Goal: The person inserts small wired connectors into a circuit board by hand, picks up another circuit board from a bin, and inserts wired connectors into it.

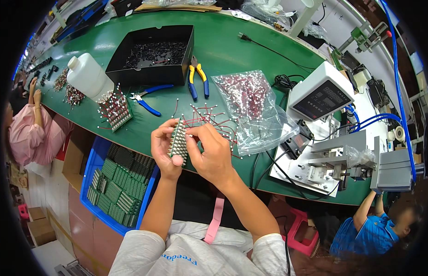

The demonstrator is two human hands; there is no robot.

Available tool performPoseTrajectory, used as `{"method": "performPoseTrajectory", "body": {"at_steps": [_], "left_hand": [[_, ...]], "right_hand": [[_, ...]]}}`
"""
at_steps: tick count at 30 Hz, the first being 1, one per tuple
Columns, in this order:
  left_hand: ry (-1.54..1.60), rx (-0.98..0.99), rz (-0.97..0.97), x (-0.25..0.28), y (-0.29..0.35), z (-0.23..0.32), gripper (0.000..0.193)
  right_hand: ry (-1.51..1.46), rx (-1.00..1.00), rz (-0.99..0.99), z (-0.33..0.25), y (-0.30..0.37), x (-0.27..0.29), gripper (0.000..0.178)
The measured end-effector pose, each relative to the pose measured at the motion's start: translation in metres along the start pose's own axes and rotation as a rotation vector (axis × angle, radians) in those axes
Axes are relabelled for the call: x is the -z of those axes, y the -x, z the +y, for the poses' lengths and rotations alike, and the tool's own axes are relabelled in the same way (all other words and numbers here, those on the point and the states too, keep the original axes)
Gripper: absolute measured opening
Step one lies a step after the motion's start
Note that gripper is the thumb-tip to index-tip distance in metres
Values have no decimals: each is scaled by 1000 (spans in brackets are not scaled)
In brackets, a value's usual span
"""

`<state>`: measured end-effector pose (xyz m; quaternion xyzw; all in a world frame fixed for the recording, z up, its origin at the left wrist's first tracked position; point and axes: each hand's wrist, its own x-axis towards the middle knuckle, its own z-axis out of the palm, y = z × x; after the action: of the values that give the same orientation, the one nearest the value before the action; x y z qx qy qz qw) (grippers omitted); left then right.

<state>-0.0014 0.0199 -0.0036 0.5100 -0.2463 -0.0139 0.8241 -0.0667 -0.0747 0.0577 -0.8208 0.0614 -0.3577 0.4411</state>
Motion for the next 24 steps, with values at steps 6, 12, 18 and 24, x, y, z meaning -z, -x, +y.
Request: {"method": "performPoseTrajectory", "body": {"at_steps": [6,12,18,24], "left_hand": [[-12,6,-3,-1,0,1,91],[-13,3,-10,0,0,1,92],[-17,13,-6,-3,0,3,92],[-22,-4,-9,-1,0,1,92]], "right_hand": [[-52,-22,15,2,-1,-4,12],[-60,-62,-6,1,-2,-4,12],[-17,-12,-6,5,-1,-5,13],[-48,82,43,6,-1,-4,14]]}}
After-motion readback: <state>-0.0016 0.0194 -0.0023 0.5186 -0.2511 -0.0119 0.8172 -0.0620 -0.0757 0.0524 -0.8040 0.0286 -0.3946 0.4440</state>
